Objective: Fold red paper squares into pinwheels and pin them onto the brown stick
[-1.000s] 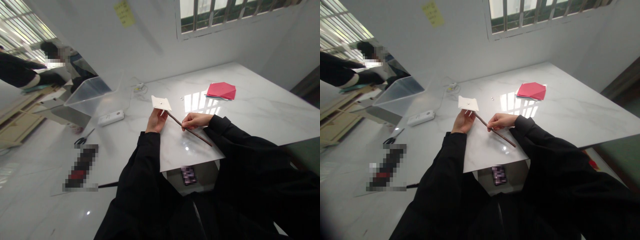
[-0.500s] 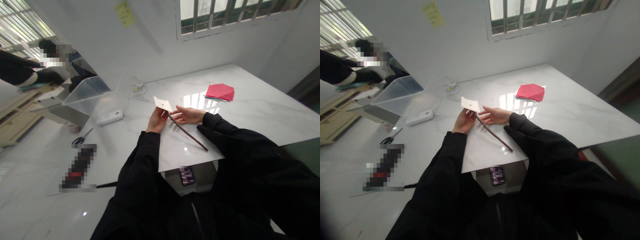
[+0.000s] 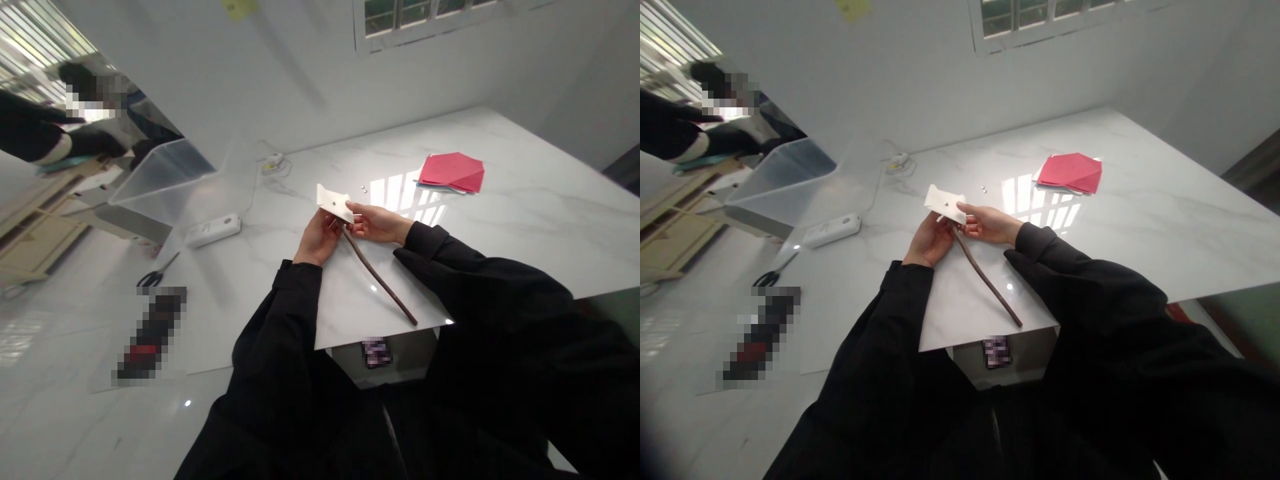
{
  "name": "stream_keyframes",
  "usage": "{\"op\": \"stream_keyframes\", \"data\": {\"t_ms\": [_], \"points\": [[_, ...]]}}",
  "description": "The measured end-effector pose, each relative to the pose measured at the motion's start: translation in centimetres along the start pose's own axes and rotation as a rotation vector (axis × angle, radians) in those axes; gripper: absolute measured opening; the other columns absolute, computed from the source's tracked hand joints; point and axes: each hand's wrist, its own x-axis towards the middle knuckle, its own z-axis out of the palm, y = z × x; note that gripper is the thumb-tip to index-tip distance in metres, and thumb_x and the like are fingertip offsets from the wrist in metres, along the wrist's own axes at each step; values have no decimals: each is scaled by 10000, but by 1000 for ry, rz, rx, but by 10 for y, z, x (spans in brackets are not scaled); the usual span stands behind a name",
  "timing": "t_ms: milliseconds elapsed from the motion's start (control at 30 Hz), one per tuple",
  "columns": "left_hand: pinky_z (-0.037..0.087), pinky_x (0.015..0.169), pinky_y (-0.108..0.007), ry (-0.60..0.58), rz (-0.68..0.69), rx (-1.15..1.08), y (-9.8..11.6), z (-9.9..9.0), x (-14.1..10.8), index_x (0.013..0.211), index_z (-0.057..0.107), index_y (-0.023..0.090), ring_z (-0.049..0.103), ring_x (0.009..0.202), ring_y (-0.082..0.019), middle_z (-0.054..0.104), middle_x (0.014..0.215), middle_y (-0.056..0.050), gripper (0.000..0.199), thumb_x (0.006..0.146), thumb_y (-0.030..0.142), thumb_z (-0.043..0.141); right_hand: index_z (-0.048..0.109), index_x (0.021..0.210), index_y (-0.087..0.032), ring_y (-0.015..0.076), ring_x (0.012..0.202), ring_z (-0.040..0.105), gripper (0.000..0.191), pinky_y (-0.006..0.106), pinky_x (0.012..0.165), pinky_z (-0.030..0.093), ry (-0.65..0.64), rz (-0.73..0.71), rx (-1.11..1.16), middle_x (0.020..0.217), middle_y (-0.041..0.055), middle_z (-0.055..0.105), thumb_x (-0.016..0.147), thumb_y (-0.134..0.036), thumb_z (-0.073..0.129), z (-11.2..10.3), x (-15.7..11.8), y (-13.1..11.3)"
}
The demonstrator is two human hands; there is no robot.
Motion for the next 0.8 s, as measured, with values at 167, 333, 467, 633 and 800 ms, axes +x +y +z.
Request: {"op": "stream_keyframes", "data": {"t_ms": [167, 333, 467, 633, 800], "points": [[573, 780, -334, 26, 8, 8, -1, -1, 3, 1143, 701, 179, 677, 786, -200, 723, 896, -71, 389, 846, 428, 738, 662, 983, -154, 123, 698, 614, 166, 229, 671, 557, 48, -41, -47, 833, 50, 683, 879, -253, 744, 4, -1, 1], [577, 780, -323, 6, 14, 15, -1, -2, 4, 1106, 715, 173, 691, 818, -210, 738, 907, -77, 334, 859, 397, 723, 661, 981, -160, 117, 724, 613, 132, 219, 664, 556, 38, -59, -49, 881, 56, 679, 895, -236, 727, 6, -3, 1], [575, 769, -301, -2, 17, 2, -1, -2, 4, 1089, 723, 173, 687, 785, -189, 743, 890, -65, 283, 867, 348, 716, 669, 994, -165, 107, 717, 605, 114, 200, 636, 547, 14, -73, -46, 897, 52, 682, 906, -224, 711, 5, -3, 2], [562, 709, -267, 7, 17, -8, -1, -3, 4, 1105, 722, 179, 682, 743, -169, 746, 868, -55, 273, 876, 325, 707, 671, 994, -160, 98, 707, 600, 93, 179, 624, 538, 0, -72, -43, 881, 46, 677, 922, -217, 690, 6, -3, 2], [555, 728, -258, 32, 22, -7, -1, -4, 5, 1129, 714, 182, 698, 802, -180, 753, 889, -59, 283, 880, 318, 704, 657, 987, -163, 90, 688, 588, 85, 172, 619, 532, 19, -54, -51, 873, 39, 672, 926, -213, 690, 8, -5, 0]]}}
